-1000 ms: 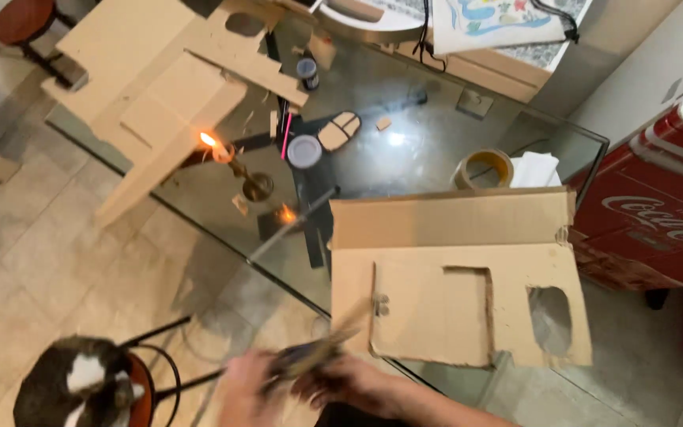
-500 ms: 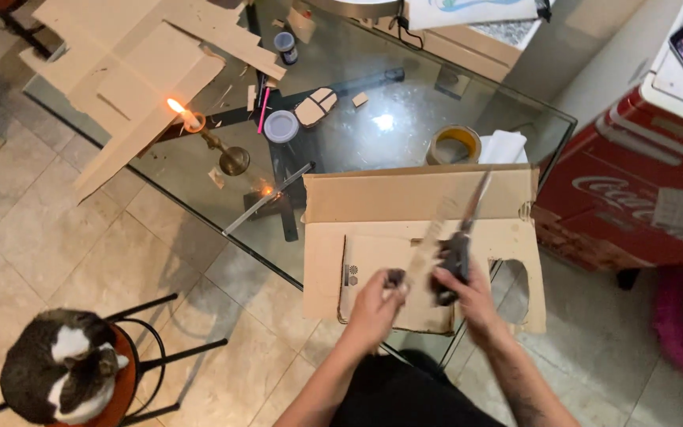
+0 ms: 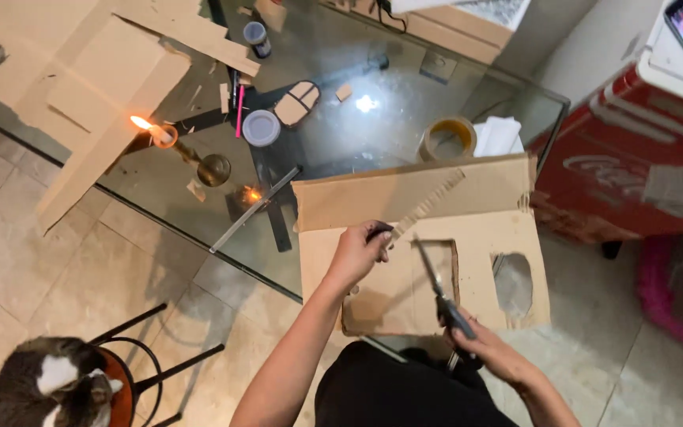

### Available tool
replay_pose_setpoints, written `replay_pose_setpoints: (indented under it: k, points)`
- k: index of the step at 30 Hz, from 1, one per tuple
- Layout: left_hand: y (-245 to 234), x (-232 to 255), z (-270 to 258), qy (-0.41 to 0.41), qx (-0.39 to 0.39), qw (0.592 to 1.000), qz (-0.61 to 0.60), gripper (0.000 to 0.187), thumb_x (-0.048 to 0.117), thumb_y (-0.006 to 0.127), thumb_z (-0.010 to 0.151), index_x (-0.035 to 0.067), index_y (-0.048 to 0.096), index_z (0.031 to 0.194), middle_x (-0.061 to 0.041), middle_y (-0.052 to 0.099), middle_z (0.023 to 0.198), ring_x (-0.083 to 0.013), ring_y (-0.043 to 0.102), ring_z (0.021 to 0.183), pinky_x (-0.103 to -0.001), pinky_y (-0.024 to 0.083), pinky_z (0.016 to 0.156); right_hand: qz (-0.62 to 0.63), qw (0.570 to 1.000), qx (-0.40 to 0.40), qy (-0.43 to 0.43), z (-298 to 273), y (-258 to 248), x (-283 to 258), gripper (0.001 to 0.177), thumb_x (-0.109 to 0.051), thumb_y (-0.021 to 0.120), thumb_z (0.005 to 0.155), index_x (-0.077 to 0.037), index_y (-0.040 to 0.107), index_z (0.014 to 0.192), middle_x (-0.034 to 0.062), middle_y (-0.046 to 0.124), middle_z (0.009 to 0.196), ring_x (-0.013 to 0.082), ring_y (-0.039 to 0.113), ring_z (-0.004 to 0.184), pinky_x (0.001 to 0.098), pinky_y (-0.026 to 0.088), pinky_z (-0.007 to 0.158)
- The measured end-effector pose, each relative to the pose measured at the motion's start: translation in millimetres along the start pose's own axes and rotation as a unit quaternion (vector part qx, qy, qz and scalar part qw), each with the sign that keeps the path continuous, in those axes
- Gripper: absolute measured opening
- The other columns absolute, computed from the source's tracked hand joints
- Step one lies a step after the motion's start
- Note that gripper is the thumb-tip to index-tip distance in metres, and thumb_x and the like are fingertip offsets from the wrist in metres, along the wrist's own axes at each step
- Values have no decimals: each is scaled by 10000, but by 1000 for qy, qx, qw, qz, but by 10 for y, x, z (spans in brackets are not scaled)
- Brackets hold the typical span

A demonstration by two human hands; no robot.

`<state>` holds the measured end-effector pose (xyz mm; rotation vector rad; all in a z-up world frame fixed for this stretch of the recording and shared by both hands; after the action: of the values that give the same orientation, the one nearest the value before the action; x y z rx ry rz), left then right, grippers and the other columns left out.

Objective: The person cuts strips of cardboard with scissors, then uses a lit candle to char the edges of the strips. The person repeatedly places the charred strips onto a larger cardboard base, adjusting their positions.

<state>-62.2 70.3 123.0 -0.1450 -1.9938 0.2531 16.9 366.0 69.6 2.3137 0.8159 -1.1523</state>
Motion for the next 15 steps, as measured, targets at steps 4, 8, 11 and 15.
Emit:
replay_pose_setpoints:
  k: [4,8,11,15]
  points:
    - [2,135,31,42,26,999,-4,187,67,622,924,72,761,1050,-45,757,806,-128,677,583,-279,548,619,-109,994,-30,4,78,-31,-417,327,-470,522,1003,-145,555,1023,16,550,843,153,451,758,299,386,720]
    - [77,158,-30,52,64,995,-52,74,18,649,910,60,683,962,-78,732,771,-130,593,550,-274,508,581,-89,995,-52,-18,123,-126,-195,233,-301,648,926,-138,609,1088,49,766,918,161,703,869,297,514,818]
    - [103,130,-26,59,99,993,-22,133,37,659,886,105,546,903,-69,721,754,-152,605,542,-308,473,592,-5,998,-48,-49,186,-141,0,176,-233,667,969,-119,533,959,32,541,752,138,517,658,307,491,660]
    - [96,135,-151,66,104,992,29,140,116,646,896,126,514,938,-46,698,786,-197,627,570,-352,466,668,85,984,-146,-55,187,-147,40,429,-444,611,959,-93,475,1165,39,457,849,141,445,681,294,430,628]
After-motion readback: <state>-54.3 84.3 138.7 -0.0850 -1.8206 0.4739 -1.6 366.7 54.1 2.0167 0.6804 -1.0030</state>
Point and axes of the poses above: each hand's wrist, its own z-axis towards the middle knuckle, its own y-axis out of the palm, x = y × z, the point moved 2 cm from there along z, towards the middle knuckle
